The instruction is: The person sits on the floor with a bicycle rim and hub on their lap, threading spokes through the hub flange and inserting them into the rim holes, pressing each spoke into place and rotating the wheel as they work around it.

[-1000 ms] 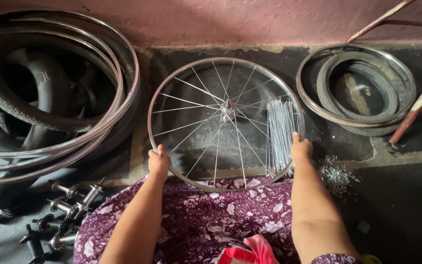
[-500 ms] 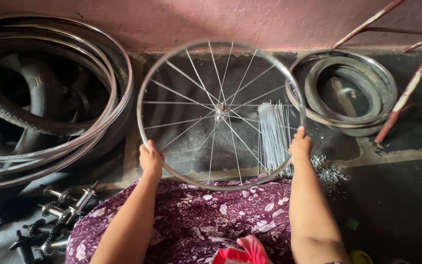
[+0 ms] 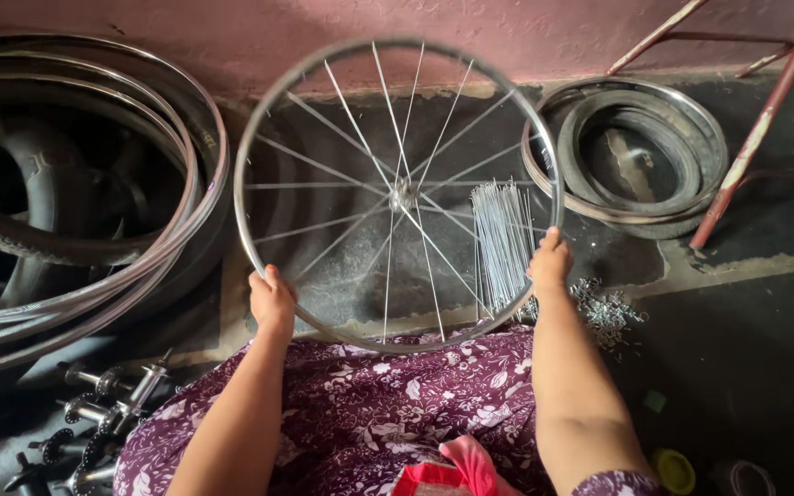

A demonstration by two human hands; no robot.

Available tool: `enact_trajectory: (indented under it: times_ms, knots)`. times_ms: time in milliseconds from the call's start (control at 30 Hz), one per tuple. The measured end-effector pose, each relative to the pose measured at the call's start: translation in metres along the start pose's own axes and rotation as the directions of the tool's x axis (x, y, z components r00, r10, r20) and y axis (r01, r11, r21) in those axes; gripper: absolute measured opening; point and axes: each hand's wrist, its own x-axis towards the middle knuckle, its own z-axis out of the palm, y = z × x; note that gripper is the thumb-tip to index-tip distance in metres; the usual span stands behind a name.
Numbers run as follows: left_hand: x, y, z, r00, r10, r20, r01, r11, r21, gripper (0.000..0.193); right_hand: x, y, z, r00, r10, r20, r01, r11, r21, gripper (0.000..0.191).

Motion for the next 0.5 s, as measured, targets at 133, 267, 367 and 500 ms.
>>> enact_trajectory:
  times_ms: [133,267,367,500]
  knots:
    - [0.010,-0.022,0.006,0.990,-0.120,0.080,0.099,0.969,0.227,0.046,0.002,0.014,0.003,0.999,0.047,-0.012,-0.047,0.912,-0.407,0.074]
    - [0.012,-0.031,0.006,0.960,-0.255,0.113,0.218,0.939,0.265,0.044,0.005,0.019,0.005,0.992,-0.127,-0.010,0.088,0.741,-0.666,0.082]
    - [0.010,-0.034,0.002,0.935,-0.290,0.205,0.243,0.943,0.228,0.044,0.007,0.021,0.006,1.000,-0.024,-0.007,0.014,0.789,-0.614,0.078]
    - [0.008,-0.032,-0.001,0.925,-0.316,0.209,0.264,0.934,0.242,0.042,0.009,0.021,0.008,0.974,-0.228,-0.012,0.151,0.680,-0.718,0.079]
